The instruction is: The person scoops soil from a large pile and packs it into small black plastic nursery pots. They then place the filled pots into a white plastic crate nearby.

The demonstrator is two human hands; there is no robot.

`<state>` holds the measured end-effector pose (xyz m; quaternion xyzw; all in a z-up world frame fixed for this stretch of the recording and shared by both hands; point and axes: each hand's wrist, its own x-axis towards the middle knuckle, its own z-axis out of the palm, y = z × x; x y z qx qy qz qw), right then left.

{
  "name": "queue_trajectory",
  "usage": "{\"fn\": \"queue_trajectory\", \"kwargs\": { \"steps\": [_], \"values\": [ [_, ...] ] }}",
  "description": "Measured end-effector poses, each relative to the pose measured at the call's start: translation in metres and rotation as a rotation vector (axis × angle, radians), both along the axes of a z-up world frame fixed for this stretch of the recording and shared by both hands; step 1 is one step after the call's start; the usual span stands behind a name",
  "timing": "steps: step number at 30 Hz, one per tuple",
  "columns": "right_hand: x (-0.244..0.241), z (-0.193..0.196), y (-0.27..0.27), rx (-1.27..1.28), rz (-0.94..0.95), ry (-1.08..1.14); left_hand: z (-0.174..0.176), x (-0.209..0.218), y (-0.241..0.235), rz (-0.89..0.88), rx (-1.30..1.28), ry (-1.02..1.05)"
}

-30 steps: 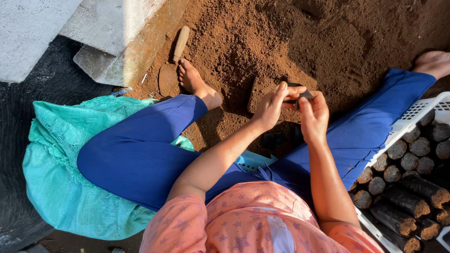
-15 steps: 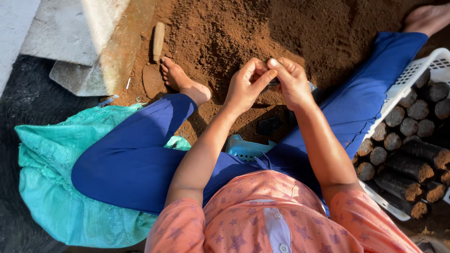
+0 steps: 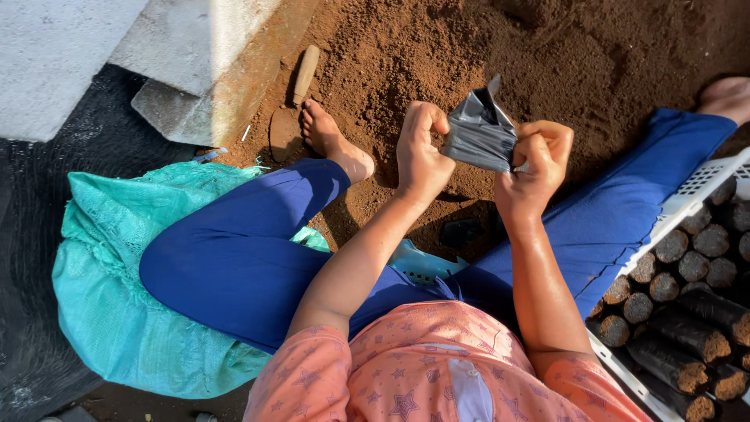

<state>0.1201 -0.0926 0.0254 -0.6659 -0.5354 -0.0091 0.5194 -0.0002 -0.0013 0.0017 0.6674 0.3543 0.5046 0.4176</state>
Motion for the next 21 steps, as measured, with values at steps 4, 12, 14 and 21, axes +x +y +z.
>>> {"fn": "queue_trajectory", "kwargs": {
  "steps": [4,12,14,21],
  "values": [
    [-0.008,-0.002,0.006,0.025,-0.026,0.1,0.009,0.001,-0.002,0.004,0.121,-0.125],
    [-0.01,-0.014,0.014,-0.023,-0.071,-0.057,-0.007,0.003,-0.008,0.026,0.001,-0.138],
    [-0.009,-0.014,0.015,-0.043,-0.097,-0.16,-0.011,0.004,-0.005,0.032,0.02,-0.125],
    [-0.005,-0.025,0.012,0.002,-0.105,0.076,0.0,-0.001,-0.004,0.041,0.186,-0.062]
  ]
}}
